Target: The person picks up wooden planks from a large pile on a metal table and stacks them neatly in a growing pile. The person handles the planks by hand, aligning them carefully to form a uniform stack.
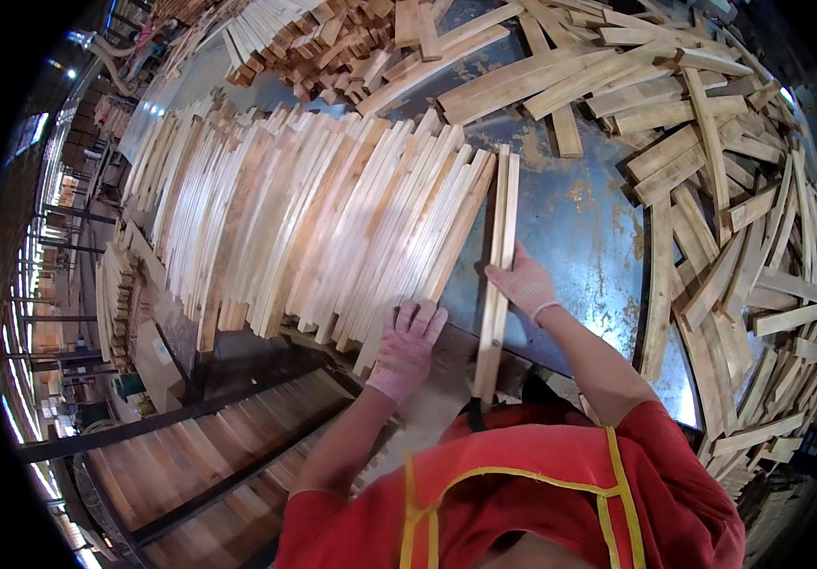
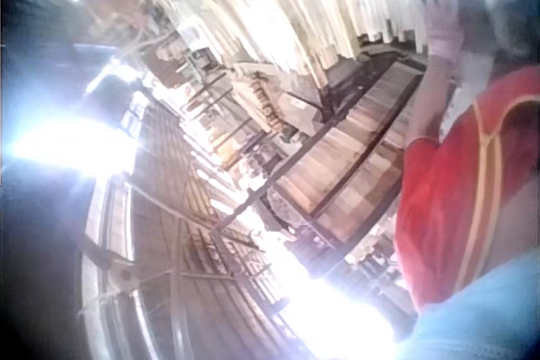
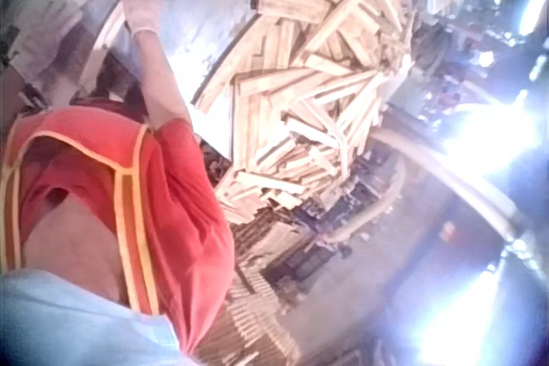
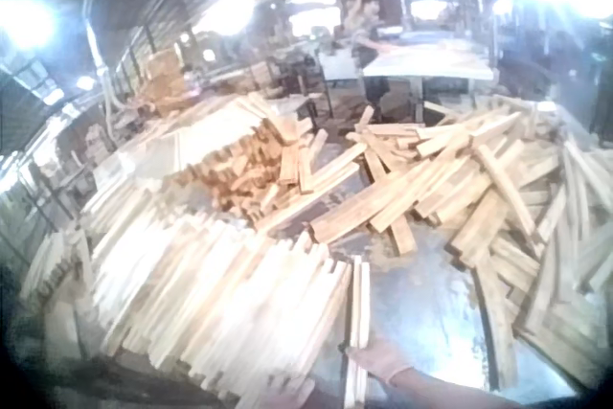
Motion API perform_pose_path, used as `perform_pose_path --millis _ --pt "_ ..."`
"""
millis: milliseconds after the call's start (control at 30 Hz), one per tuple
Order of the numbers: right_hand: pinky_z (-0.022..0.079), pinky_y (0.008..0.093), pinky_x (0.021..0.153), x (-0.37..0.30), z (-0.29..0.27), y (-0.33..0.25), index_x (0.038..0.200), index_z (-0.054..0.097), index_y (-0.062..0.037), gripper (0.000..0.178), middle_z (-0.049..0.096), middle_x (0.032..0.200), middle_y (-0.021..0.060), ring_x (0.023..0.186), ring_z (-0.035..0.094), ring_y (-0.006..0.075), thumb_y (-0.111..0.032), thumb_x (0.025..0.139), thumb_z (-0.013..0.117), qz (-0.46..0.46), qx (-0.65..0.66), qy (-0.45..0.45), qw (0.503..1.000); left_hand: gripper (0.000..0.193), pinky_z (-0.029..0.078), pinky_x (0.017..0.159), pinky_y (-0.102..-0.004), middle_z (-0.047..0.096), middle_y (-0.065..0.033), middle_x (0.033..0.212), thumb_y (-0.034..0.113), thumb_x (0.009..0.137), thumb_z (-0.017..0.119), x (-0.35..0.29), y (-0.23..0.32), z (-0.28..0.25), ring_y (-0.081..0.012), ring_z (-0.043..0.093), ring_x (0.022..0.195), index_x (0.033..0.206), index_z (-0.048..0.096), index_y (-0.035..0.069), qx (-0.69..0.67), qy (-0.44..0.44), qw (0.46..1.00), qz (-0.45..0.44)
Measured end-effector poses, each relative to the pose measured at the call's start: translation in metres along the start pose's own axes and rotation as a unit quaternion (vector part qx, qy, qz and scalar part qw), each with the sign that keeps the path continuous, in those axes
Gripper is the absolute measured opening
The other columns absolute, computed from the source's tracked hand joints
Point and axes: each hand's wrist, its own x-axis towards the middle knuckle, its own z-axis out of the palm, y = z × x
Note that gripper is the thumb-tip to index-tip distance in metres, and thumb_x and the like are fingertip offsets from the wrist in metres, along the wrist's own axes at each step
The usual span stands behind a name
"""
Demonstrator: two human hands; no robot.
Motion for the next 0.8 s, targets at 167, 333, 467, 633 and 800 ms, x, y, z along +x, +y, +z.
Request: perform_pose_path --millis 167,333,467,633,800 --pt "0.049 0.0448 0.111 0.012 0.018 -0.012 0.154 0.044 0.0058 0.089 0.063 0.140 0.0327 0.133 0.062 0.0442 -0.048 0.089 0.074 -0.099 0.148 -0.090 0.980 0.085 0.034 0.119 -0.0562 0.040 -0.0154 0.162 0.040 0.086 0.077 0.009 0.022 -0.012 -0.0400 0.041 0.146 0.158 0.044 0.010 -0.135 0.020 0.983 -0.119" --pt "0.053 0.0511 0.101 -0.045 -0.084 0.055 0.131 0.065 -0.0025 0.060 0.069 0.127 0.0235 0.120 0.065 0.0422 -0.033 0.081 0.080 -0.005 -0.195 0.345 0.918 0.078 0.038 0.116 -0.0558 0.051 -0.0168 0.154 0.040 0.086 0.080 -0.039 -0.011 -0.012 -0.0407 0.047 0.142 0.152 0.053 0.008 -0.171 0.095 0.968 -0.160" --pt "0.050 0.0500 0.105 -0.094 -0.117 0.209 0.138 0.056 -0.0006 0.066 0.067 0.126 0.0218 0.122 0.063 0.0439 -0.026 0.083 0.083 0.070 -0.368 0.456 0.808 0.055 0.048 0.107 -0.0508 0.063 -0.0164 0.134 0.038 0.087 0.079 -0.103 -0.057 0.019 -0.0382 0.060 0.126 0.130 0.068 0.005 -0.170 0.198 0.910 -0.324" --pt "0.057 0.0416 0.090 -0.073 -0.071 0.224 0.153 0.045 -0.0030 0.071 0.067 0.126 0.0167 0.108 0.068 0.0303 -0.017 0.090 0.076 0.004 0.088 0.382 0.920 0.051 0.052 0.102 -0.0372 0.068 -0.0120 0.131 0.041 0.093 0.080 -0.157 -0.089 0.068 -0.0260 0.066 0.113 0.125 0.073 0.002 -0.485 0.152 0.637 -0.580" --pt "0.056 0.0376 0.069 -0.080 0.077 0.111 0.140 0.047 -0.0021 0.051 0.065 0.096 0.0103 0.079 0.064 0.0233 -0.009 0.094 0.066 0.073 0.332 0.240 0.909 0.056 0.050 0.100 -0.0359 0.068 -0.0068 0.132 0.046 0.094 0.082 -0.117 -0.110 0.069 -0.0191 0.061 0.115 0.132 0.072 0.006 -0.749 0.111 0.329 -0.564"
